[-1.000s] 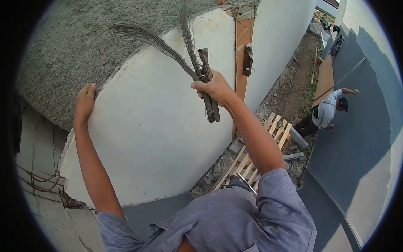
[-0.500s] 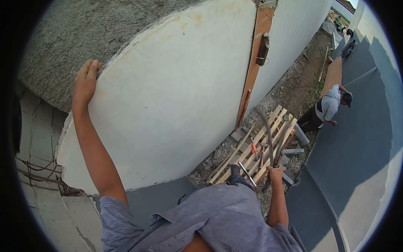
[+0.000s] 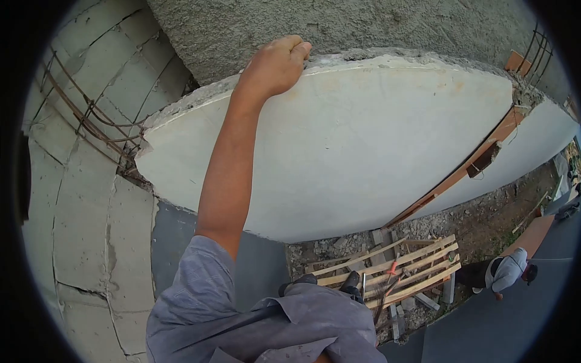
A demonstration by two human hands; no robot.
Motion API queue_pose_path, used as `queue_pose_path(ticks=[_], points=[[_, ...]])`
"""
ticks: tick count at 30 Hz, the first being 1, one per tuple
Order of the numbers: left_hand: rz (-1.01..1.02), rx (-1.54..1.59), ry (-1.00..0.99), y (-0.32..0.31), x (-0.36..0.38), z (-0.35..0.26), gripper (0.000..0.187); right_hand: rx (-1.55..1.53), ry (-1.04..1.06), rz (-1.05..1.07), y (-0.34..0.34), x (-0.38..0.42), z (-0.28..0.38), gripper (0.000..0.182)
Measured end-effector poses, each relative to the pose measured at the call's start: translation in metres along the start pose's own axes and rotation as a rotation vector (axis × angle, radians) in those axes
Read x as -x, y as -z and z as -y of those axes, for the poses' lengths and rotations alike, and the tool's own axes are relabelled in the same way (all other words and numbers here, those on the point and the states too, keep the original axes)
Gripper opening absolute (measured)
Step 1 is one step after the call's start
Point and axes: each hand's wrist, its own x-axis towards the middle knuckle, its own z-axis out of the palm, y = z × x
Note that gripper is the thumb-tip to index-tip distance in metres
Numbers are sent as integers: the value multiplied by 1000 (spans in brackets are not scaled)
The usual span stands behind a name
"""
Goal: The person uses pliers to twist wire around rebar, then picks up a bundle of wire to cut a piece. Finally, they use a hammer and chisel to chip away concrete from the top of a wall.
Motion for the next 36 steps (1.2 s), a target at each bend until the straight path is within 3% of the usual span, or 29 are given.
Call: queue_pose_path(ticks=[6, 10, 12, 14, 16, 19, 22, 23, 27, 28, 29, 31, 32, 36], points=[[-12, -6, 27, 3, 6, -3, 39, 17, 155, -35, 37, -38, 67, 24], [-19, 12, 74, 7, 8, -8, 39, -105, 287, -183, 58, -22, 129, 22], [-83, -41, 44, -1, 2, -3, 38, 136, 488, -301, 57, -76, 124, 25], [-22, 3, 73, 4, 2, -10, 36, 117, 340, -130, 68, -14, 160, 31], [-88, -19, -17, -1, -1, -4, 35, 155, 321, -77, 63, -13, 161, 37], [-116, -7, -42, -2, -1, -5, 37, 63, 218, -3, 40, -36, 137, 41], [-173, 60, -115, -8, -6, 5, 37, 221, 264, -159, 23, -42, 103, 44], [-150, 30, -96, -6, -5, 0, 37, 254, 177, -24, 22, -56, 94, 53], [-128, 5, -74, -6, -10, 9, 36, 88, 149, -5, 27, -47, 60, 56], [-85, 74, -53, -6, -18, 21, 38, 109, 112, -30, 31, -37, 58, 50], [145, 407, 100, -3, -32, 42, 42, 83, 1, 48, 50, -15, 58, 45], [46, 240, 30, 0, -35, 49, 45, 164, -37, -20, 45, -30, 39, 40], [24, 137, 18, 1, -30, 41, 46, 108, 75, -104, 25, -65, 4, 36], [-24, -2, 36, 5, -34, 44, 47, -19, -23, -126, 34, -47, -4, 34]])
